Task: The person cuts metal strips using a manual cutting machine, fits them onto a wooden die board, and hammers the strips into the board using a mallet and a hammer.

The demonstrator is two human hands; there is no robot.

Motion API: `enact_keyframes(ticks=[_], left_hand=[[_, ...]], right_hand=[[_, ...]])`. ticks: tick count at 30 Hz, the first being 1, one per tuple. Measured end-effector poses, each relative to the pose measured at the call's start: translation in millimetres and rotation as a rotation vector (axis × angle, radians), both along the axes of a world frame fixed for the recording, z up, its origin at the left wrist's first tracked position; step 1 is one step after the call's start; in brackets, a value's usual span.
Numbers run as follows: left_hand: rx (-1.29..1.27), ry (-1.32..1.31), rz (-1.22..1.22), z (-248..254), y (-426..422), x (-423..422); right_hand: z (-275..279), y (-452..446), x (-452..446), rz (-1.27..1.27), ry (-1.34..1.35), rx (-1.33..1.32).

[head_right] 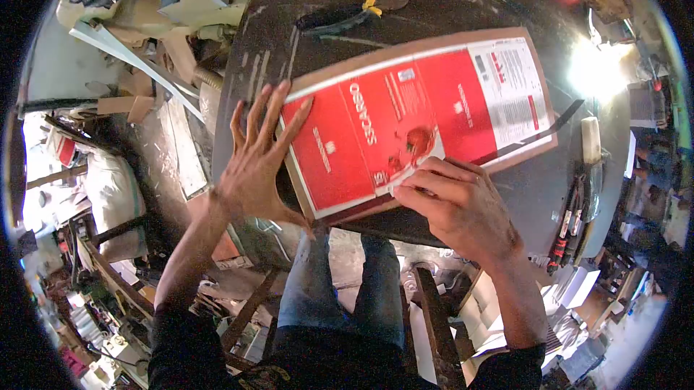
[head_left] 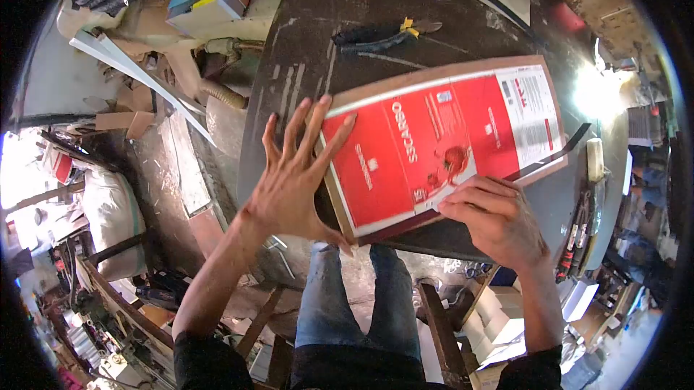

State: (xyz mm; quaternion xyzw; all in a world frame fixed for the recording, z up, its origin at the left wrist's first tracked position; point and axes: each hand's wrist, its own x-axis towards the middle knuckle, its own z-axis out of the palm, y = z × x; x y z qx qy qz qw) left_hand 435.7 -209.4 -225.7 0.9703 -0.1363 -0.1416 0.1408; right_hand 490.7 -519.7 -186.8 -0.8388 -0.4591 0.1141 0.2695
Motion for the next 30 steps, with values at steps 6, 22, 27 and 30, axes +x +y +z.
enact_keyframes(ticks=[6,22,27,30], left_hand=[[-0.238,-0.080,0.068,-12,3,-28],[-0.778,-0.334,0.480,-39,-52,-93],[-0.765,-0.335,0.501,-38,-55,-93],[-0.778,-0.354,0.502,-39,-54,-92]], right_hand=[[-14,2,-5,-0.015,-0.085,-0.057],[-13,14,14,0.013,0.000,-0.033],[-9,18,16,0.041,0.018,-0.042],[-10,18,16,0.028,0.017,-0.046]])
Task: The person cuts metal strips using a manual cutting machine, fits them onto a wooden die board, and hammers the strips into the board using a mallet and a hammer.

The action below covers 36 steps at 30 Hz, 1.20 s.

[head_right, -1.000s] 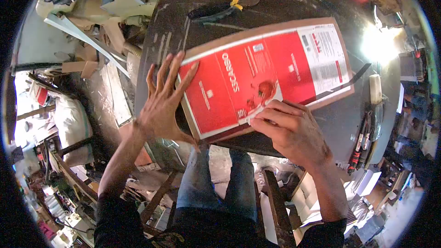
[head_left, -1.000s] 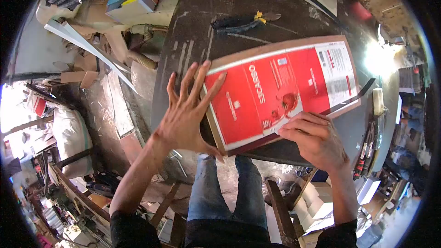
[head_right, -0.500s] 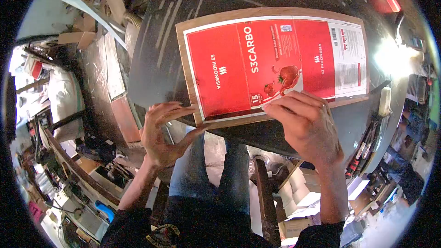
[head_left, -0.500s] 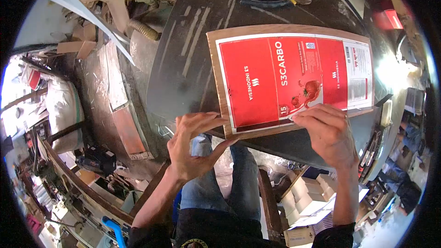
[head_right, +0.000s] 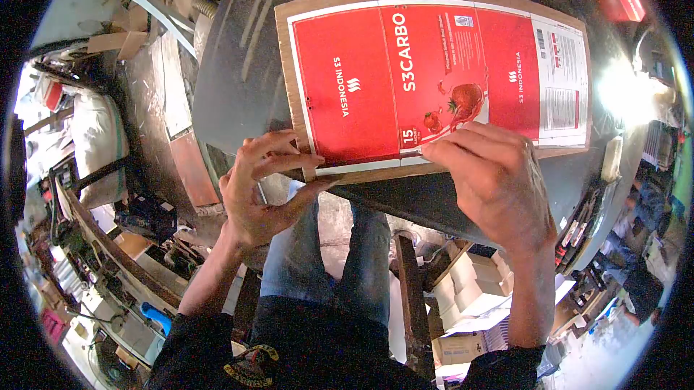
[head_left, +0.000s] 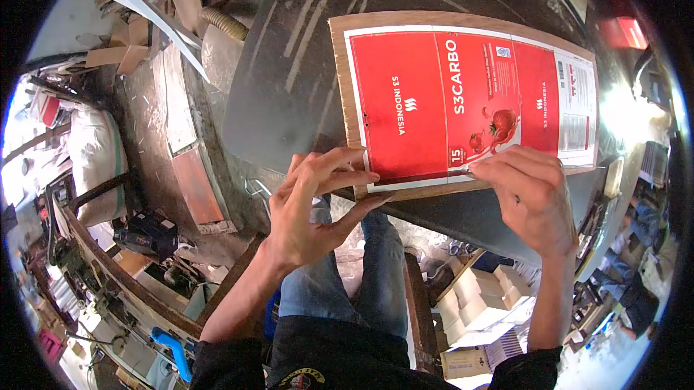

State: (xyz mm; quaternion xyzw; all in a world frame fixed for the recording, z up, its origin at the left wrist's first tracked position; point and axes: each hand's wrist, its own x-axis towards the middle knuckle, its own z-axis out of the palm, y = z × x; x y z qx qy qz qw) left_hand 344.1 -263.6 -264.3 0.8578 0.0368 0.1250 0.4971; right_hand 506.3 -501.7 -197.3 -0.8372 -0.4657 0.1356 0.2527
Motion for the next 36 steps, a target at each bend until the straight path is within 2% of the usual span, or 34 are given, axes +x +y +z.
enact_keyframes(ticks=[10,12,17,26,29,36], left_hand=[[0.019,0.031,-0.025,16,2,10],[0.268,-0.011,-0.144,20,6,18],[0.170,-0.073,-0.198,13,6,25],[0.201,0.020,-0.238,21,6,30],[0.211,-0.005,-0.210,22,3,31],[0.233,0.022,-0.218,27,4,30]], right_hand=[[0,-1,0,0.006,0.008,0.000],[0,-1,0,0.007,-0.010,-0.003],[-4,-7,1,-0.014,0.000,-0.003],[-1,-11,0,-0.005,-0.044,-0.031],[-1,-11,0,-0.028,0.027,-0.081],[-11,-16,-7,-0.027,-0.104,0.020]])
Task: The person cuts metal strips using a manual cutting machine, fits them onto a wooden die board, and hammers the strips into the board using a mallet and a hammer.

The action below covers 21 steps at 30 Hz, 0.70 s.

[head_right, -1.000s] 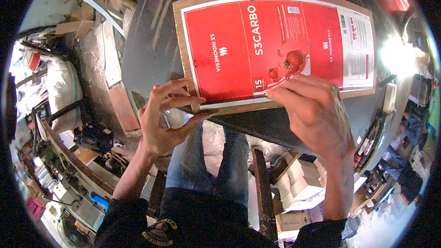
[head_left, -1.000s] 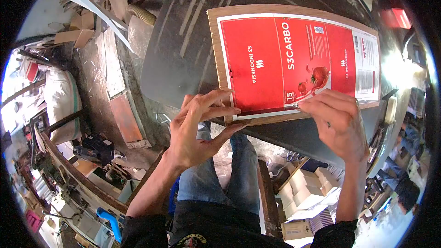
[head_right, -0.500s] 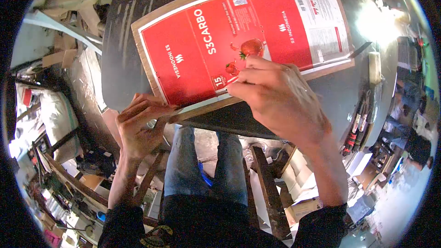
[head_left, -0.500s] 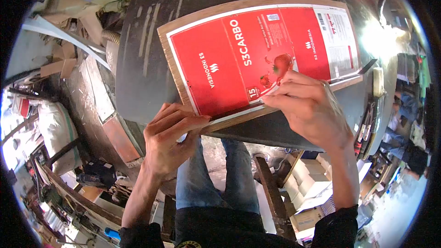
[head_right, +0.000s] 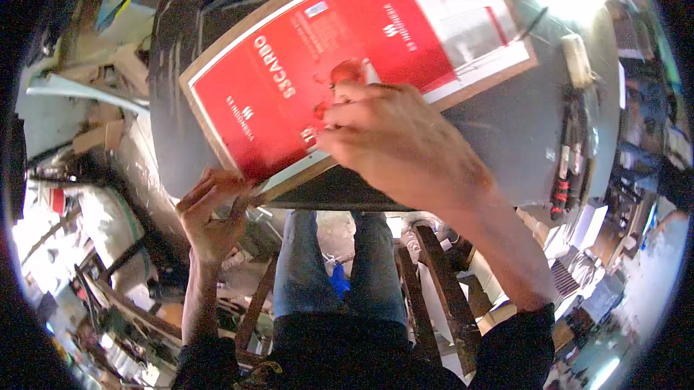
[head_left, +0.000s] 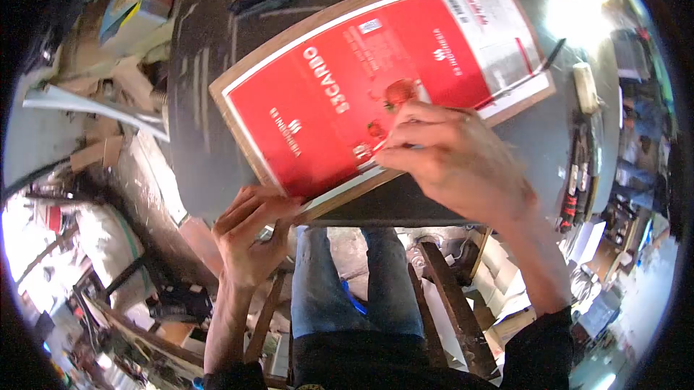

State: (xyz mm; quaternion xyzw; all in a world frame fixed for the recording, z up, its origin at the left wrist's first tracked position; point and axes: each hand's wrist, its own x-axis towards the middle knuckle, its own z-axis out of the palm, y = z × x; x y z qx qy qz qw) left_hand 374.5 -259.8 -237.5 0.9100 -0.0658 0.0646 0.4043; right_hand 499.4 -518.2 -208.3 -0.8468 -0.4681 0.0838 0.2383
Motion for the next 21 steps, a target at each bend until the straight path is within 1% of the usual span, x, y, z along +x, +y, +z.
enact_keyframes(ticks=[1,2,3,5,7,8,9,10,11,13,14,15,17,18,19,20,21], left_hand=[[0.011,0.008,0.004,1,-3,2],[0.017,-0.013,-0.003,-2,-4,5],[-0.002,-0.042,-0.018,-10,-3,5],[0.043,0.018,0.034,-17,6,-6],[0.060,-0.056,0.020,-9,2,-6],[0.031,-0.089,-0.005,-12,2,-1],[0.023,-0.048,0.008,-11,9,-5],[0.008,-0.008,0.004,-15,12,-6],[-0.012,-0.035,-0.017,-17,13,-6],[0.029,-0.033,0.013,-23,11,-7],[-0.072,0.070,0.090,-27,6,-9],[-0.074,0.053,0.070,-28,8,-6],[0.106,-0.187,-0.125,-21,14,-2],[0.012,-0.006,-0.099,-28,26,-5],[-0.077,-0.017,0.082,-58,29,-18],[-0.052,-0.048,-0.022,-36,23,-11],[0.030,0.096,-0.028,-20,23,-13]], right_hand=[[-1,-5,-1,-0.008,-0.056,0.031],[0,-10,-8,-0.057,-0.168,-0.044],[-3,-15,-15,-0.160,-0.271,-0.016],[5,-41,-20,-0.363,-0.205,0.142],[13,-99,-22,-0.688,-0.318,-0.015],[21,-133,-18,-0.899,-0.321,-0.034],[25,-162,-11,-1.080,-0.308,-0.031],[12,-203,-8,-1.142,-0.457,-0.225],[-6,-248,-7,-1.207,-0.607,-0.424],[-33,-318,-1,-1.165,-0.213,-0.345],[-32,-324,2,-1.152,-0.179,-0.385],[-27,-332,1,-1.174,-0.192,-0.379],[-27,-332,11,-1.102,-0.142,-0.443],[-33,-331,15,-1.029,-0.318,-0.393],[-34,-332,19,-1.015,-0.222,-0.347],[-21,-323,20,-1.031,-0.132,-0.516],[-1,-301,16,-1.252,0.156,-0.362]])
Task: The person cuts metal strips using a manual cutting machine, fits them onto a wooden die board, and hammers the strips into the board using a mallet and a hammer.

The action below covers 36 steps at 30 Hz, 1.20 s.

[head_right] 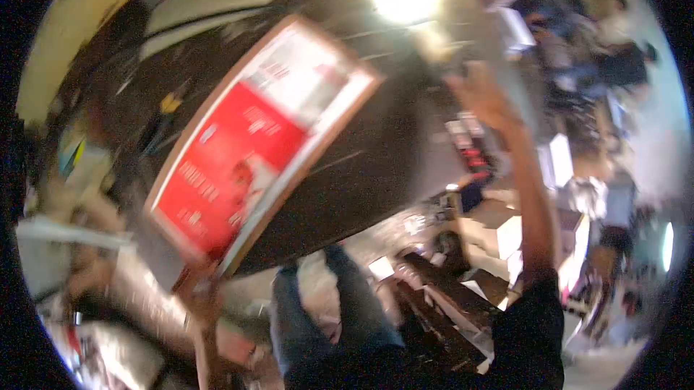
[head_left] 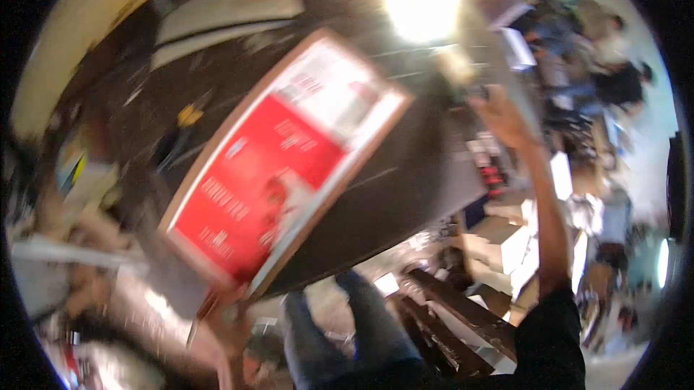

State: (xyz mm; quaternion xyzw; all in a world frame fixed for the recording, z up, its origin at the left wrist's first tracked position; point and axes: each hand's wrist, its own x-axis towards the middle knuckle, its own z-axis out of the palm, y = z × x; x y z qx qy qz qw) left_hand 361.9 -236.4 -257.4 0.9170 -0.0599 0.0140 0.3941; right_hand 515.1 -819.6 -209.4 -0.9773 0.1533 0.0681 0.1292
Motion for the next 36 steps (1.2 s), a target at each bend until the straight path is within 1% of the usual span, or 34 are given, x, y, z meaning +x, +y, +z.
enact_keyframes(ticks=[1,2,3,4,5,7,9,10,12,13,15,19,21,22,24,28,30,34,36], left_hand=[[-0.001,0.031,0.040,1,1,-2],[-0.048,-0.015,0.016,5,-4,5],[-0.063,-0.100,-0.015,11,-8,11],[-0.095,-0.085,0.019,10,-11,10],[-0.097,-0.077,0.031,12,-14,10],[-0.108,-0.063,0.025,16,-12,8],[-0.077,-0.082,0.014,19,-21,13],[-0.083,-0.080,0.004,19,-21,12],[-0.054,-0.053,0.012,19,-18,12],[-0.053,-0.049,0.008,18,-17,13],[-0.065,-0.100,-0.003,16,-16,13],[-0.070,-0.087,0.014,13,-16,11],[-0.061,-0.112,-0.029,14,-15,14],[-0.063,-0.111,-0.033,14,-15,13],[-0.073,-0.079,-0.005,13,-16,11],[-0.060,-0.114,-0.047,14,-17,12],[-0.062,-0.097,0.030,14,-21,10],[-0.014,-0.052,0.017,34,-31,19],[0.044,-0.042,-0.032,50,-54,35]], right_hand=[[3,7,-13,0.068,-0.112,0.080],[2,16,-37,0.002,-0.212,0.334],[13,35,-61,0.081,-0.395,0.104],[25,62,-82,0.091,-0.492,0.015],[31,99,-106,0.100,-0.510,0.021],[34,181,-154,0.198,-0.424,0.117],[21,248,-176,0.385,-0.256,0.271],[33,282,-165,0.428,-0.176,0.505],[14,323,-188,0.498,-0.087,0.603],[8,329,-189,0.493,-0.085,0.604],[2,336,-191,0.506,-0.172,0.411],[1,331,-187,0.501,-0.123,0.389],[1,330,-188,0.508,-0.217,0.443],[-1,330,-187,0.505,-0.217,0.441],[-7,332,-185,0.478,-0.105,0.435],[-1,328,-185,0.479,-0.122,0.515],[-5,326,-181,0.496,-0.104,0.460],[1,311,-182,0.476,-0.076,0.547],[6,298,-184,0.434,-0.212,0.580]])
